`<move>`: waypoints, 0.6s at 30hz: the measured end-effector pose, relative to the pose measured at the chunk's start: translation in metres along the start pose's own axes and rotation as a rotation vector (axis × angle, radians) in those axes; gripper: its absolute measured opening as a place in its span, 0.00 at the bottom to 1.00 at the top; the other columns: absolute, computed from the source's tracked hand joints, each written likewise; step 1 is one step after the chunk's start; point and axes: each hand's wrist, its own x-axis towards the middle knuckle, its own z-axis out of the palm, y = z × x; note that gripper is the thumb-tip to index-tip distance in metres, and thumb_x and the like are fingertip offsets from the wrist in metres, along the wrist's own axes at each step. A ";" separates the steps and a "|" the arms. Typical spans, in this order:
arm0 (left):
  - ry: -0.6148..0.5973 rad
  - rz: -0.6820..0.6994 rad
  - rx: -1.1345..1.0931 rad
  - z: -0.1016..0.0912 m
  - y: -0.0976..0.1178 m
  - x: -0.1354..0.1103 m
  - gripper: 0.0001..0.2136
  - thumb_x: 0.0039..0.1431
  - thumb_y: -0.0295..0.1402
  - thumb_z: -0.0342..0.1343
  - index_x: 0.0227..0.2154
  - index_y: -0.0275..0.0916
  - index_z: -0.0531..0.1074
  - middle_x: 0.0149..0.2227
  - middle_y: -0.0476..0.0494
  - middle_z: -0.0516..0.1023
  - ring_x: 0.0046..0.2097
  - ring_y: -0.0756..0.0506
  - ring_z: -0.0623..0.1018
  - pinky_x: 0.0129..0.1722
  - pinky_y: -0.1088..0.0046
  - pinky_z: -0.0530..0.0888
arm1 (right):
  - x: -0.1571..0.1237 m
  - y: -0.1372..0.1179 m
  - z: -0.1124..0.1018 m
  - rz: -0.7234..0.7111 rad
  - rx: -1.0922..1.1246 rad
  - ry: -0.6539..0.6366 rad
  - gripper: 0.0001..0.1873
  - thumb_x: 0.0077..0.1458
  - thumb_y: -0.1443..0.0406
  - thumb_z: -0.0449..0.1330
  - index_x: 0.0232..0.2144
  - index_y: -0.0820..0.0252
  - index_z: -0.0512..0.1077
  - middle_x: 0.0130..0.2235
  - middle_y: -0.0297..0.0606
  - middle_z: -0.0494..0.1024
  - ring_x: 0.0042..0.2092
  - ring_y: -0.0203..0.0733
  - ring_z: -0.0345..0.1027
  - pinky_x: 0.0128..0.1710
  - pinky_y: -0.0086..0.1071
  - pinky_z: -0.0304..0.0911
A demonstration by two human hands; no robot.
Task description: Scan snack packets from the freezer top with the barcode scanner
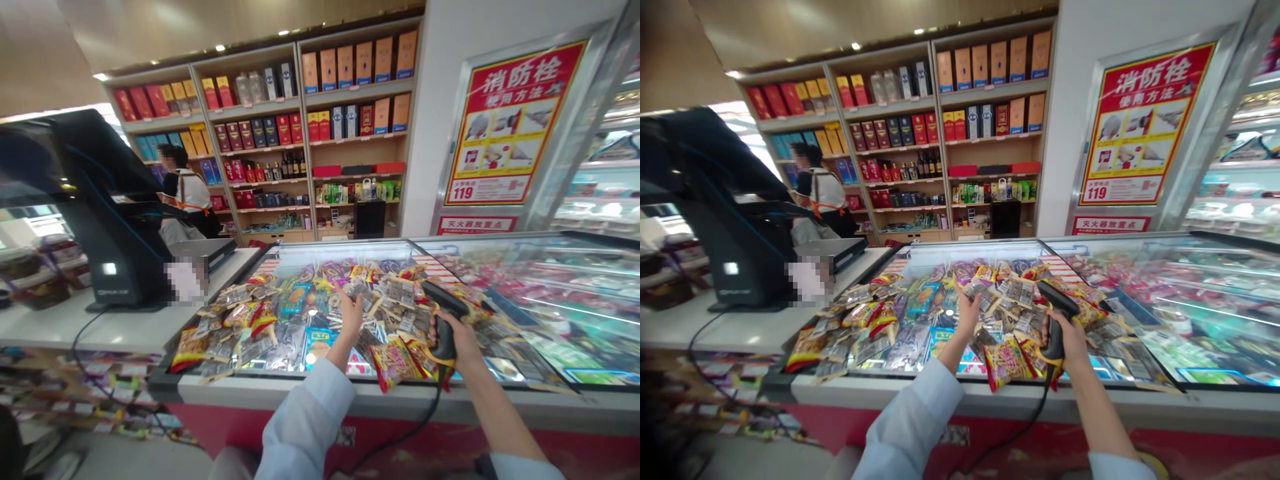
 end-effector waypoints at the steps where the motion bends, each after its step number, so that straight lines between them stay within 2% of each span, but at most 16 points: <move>1: 0.046 -0.030 0.029 -0.005 0.001 0.000 0.39 0.58 0.35 0.53 0.67 0.34 0.37 0.44 0.38 0.78 0.41 0.45 0.78 0.45 0.70 0.72 | 0.000 -0.002 0.003 -0.002 -0.006 -0.005 0.15 0.34 0.63 0.70 0.26 0.60 0.70 0.19 0.30 0.71 0.16 0.34 0.61 0.12 0.27 0.58; 4: 0.220 -0.094 -0.036 -0.019 0.004 0.002 0.37 0.62 0.35 0.48 0.67 0.33 0.32 0.39 0.41 0.79 0.37 0.45 0.78 0.40 0.71 0.71 | -0.002 -0.009 0.012 -0.015 -0.023 -0.018 0.15 0.34 0.62 0.70 0.24 0.59 0.69 0.19 0.30 0.71 0.15 0.34 0.61 0.11 0.27 0.57; 8: 0.312 -0.024 -0.051 -0.038 0.012 0.007 0.37 0.62 0.36 0.46 0.67 0.32 0.31 0.38 0.40 0.79 0.37 0.43 0.78 0.40 0.69 0.70 | -0.009 -0.019 0.026 -0.059 -0.063 -0.091 0.15 0.35 0.60 0.70 0.24 0.60 0.69 0.19 0.31 0.71 0.15 0.33 0.60 0.11 0.27 0.57; 13: 0.239 0.075 0.023 -0.067 0.022 0.020 0.37 0.60 0.33 0.49 0.67 0.38 0.37 0.45 0.37 0.78 0.41 0.42 0.79 0.41 0.69 0.70 | -0.021 -0.026 0.037 -0.110 -0.189 -0.224 0.15 0.39 0.57 0.69 0.25 0.61 0.71 0.19 0.32 0.71 0.16 0.34 0.61 0.13 0.26 0.57; 18: 0.119 0.102 0.156 -0.084 0.025 0.029 0.37 0.58 0.31 0.51 0.67 0.40 0.38 0.42 0.41 0.78 0.43 0.43 0.79 0.40 0.72 0.69 | -0.031 -0.026 0.048 -0.193 -0.361 -0.333 0.14 0.42 0.57 0.68 0.22 0.61 0.71 0.17 0.33 0.71 0.16 0.35 0.62 0.16 0.28 0.59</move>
